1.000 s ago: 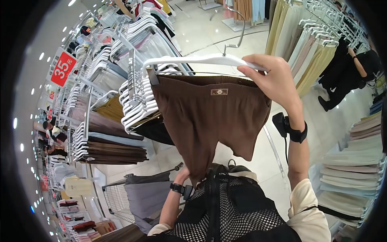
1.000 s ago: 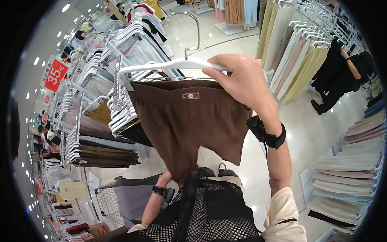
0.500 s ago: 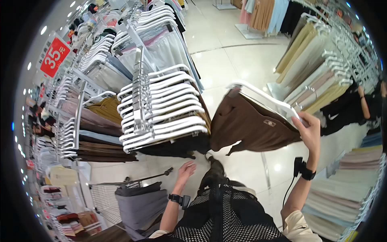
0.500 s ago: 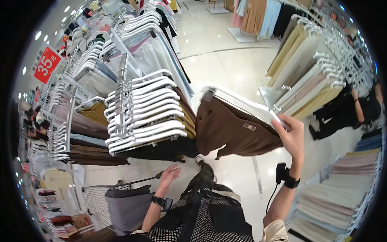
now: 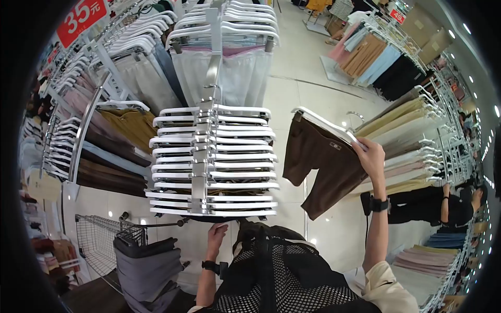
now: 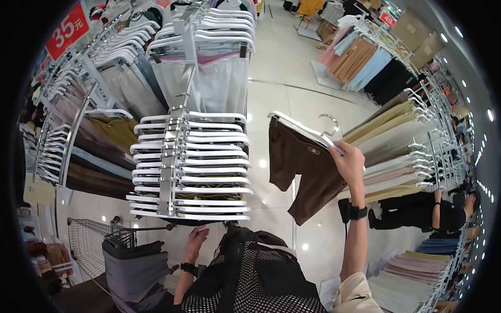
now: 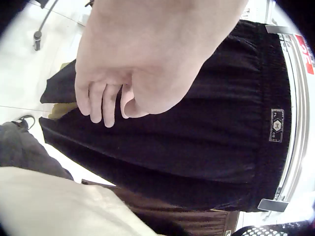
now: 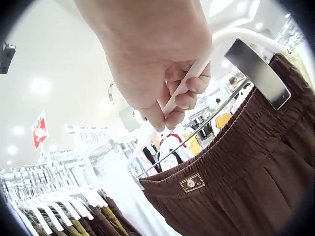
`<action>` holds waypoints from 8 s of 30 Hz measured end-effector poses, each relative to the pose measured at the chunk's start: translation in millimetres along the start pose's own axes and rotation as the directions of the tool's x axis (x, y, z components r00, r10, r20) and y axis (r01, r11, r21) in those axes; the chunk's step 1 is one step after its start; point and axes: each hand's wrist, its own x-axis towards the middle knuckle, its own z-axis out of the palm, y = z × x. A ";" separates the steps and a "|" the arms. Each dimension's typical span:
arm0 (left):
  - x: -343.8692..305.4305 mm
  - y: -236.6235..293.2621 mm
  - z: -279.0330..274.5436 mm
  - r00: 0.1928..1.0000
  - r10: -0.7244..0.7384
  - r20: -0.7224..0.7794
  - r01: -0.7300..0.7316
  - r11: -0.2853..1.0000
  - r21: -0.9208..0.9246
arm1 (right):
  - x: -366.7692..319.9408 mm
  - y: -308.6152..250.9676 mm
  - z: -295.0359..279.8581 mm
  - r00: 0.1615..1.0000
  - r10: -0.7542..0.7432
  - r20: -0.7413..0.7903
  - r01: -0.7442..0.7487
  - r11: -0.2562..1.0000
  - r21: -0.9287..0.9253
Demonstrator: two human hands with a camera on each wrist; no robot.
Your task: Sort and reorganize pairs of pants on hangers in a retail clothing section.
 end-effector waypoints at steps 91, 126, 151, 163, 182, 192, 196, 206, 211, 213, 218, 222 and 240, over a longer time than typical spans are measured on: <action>-37.1 231.8 -290.9 0.822 0.569 0.024 -0.569 0.819 0.078 | -328.8 -81.9 451.4 0.266 0.018 0.964 -0.544 0.828 0.135; 197.6 481.8 -388.9 0.537 0.838 0.093 -0.672 0.492 -0.554 | -276.6 -452.3 320.7 0.412 -0.136 0.901 -0.263 0.929 0.261; -0.4 322.0 -366.9 0.846 0.514 0.140 -0.468 0.842 -0.267 | -230.2 -593.2 209.6 0.876 -0.434 0.209 0.362 0.880 0.308; -175.8 313.8 -279.6 0.499 0.414 0.761 -0.528 0.842 -0.112 | -343.7 -436.3 103.8 0.875 -0.416 -0.249 0.454 0.883 0.121; -100.5 93.0 0.9 0.383 -0.328 0.864 -0.117 0.910 0.397 | -416.5 -200.1 -181.8 0.794 -0.123 -0.596 0.177 0.984 0.034; -59.8 81.8 61.8 0.237 -0.415 0.878 -0.067 0.895 0.441 | -375.9 -91.6 -205.0 0.736 0.070 -0.673 0.021 0.992 0.126; -37.7 97.1 81.7 0.354 -0.303 0.885 -0.073 0.934 0.350 | -343.7 -68.4 -190.4 0.787 0.068 -0.614 -0.041 0.997 0.058; -58.1 171.3 129.9 0.396 0.123 0.910 -0.524 0.844 0.114 | -258.3 7.2 -119.6 0.944 0.068 -0.323 -0.063 0.998 0.026; -82.3 256.3 108.9 0.460 0.096 0.883 -0.578 0.787 0.216 | -167.5 27.1 -79.2 0.953 -0.032 -0.301 0.041 0.999 0.022; -82.0 264.4 99.3 0.518 0.111 0.848 -0.531 0.819 0.217 | -127.2 26.7 -56.0 0.962 -0.049 -0.267 0.057 0.998 0.023; -86.7 242.4 83.1 0.597 0.239 0.766 -0.596 0.772 0.223 | -11.4 -10.4 -6.8 0.858 -0.449 -0.249 0.433 0.894 -0.117; -87.3 232.8 68.5 0.716 0.239 0.655 -0.483 0.848 0.218 | 60.1 -50.3 31.6 0.749 -0.639 -0.178 0.635 0.768 -0.084; -95.7 189.8 114.0 0.937 0.267 -0.224 -0.208 0.945 0.252 | 160.0 -78.8 106.5 0.641 -0.757 -0.122 0.750 0.585 0.310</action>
